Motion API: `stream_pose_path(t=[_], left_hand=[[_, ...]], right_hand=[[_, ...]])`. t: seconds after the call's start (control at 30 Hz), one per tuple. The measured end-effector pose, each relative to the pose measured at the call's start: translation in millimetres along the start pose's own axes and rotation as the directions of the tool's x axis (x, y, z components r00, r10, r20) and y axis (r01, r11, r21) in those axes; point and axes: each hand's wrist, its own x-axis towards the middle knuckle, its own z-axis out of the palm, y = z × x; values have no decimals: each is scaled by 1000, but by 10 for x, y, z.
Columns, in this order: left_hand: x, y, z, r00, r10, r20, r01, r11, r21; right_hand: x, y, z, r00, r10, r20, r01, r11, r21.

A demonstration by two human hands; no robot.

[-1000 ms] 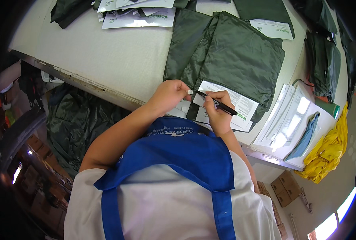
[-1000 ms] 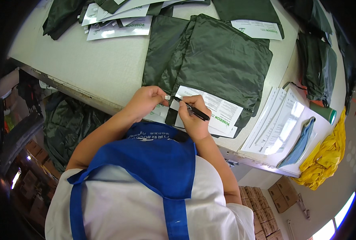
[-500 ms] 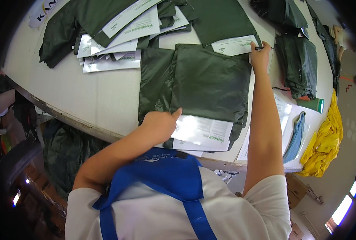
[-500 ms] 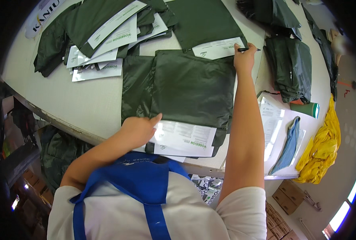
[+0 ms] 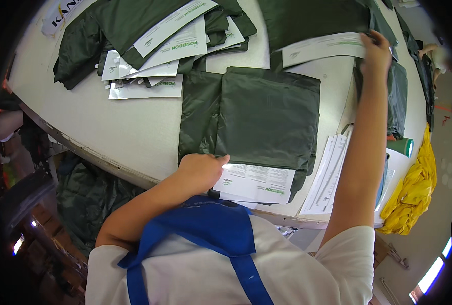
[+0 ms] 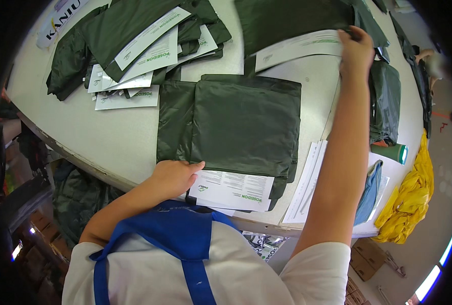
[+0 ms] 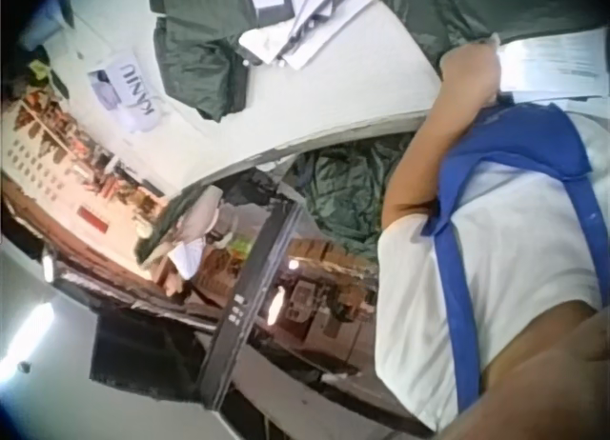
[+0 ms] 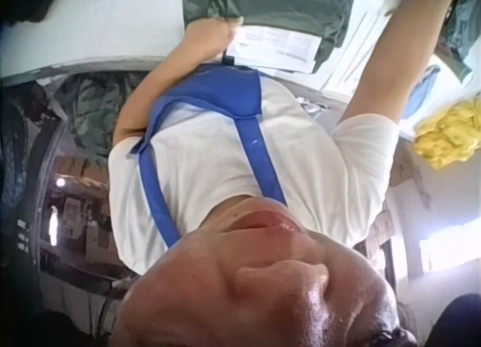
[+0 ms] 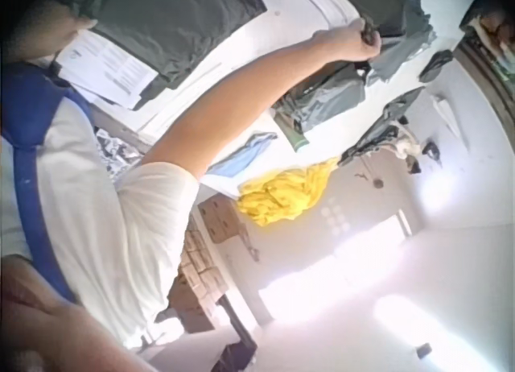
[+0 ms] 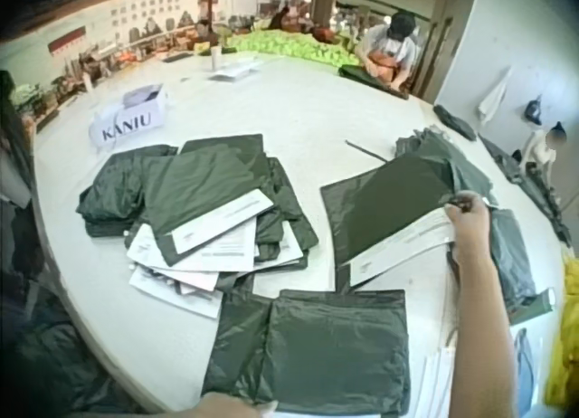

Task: The person writes on white labels attached to folded green garments using a black pen, then stacks the labeled items and folds a final garment. The person handles garments, labels, and a pen throughout the sequence.

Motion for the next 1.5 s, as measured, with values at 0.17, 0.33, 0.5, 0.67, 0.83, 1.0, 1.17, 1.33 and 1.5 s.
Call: stream_pose_path(t=[0.17,0.33,0.5,0.67,0.83,1.0,1.17,1.33,1.5], left_hand=[[15,-102,61,995,51,-84,-66,982,-179],[63,-158,61,985,-90,149,160,126,-979],[-9,-201,209,968,-198,153,171,77,-982],[-27,-181,310,952,-294,85,119,99,-988],[32,-164,309,899,-434,52,103,95,-990],[73,-197,414,917,-397,-33,36,164,-986],[77,-211,439,899,-434,-63,55,254,-966],[89,-225,470,893,-444,-72,53,263,-963],[112,-248,508,912,-404,-72,43,268,-963]], right_hand=[[-661,-896,-788,969,244,-32,-204,868,453],[-2301,-662,-1016,973,166,-159,-161,986,43],[-3504,-178,-1159,961,275,-5,-245,850,-467],[-3619,-438,-811,990,128,55,-127,992,-25],[-3893,-769,-37,855,275,440,-345,935,85],[-4059,-625,342,818,340,464,-460,871,173],[-4087,-559,372,810,364,459,-485,857,176],[-4065,-564,376,783,401,476,-519,843,143],[-4054,-535,343,803,419,424,-511,850,128]])
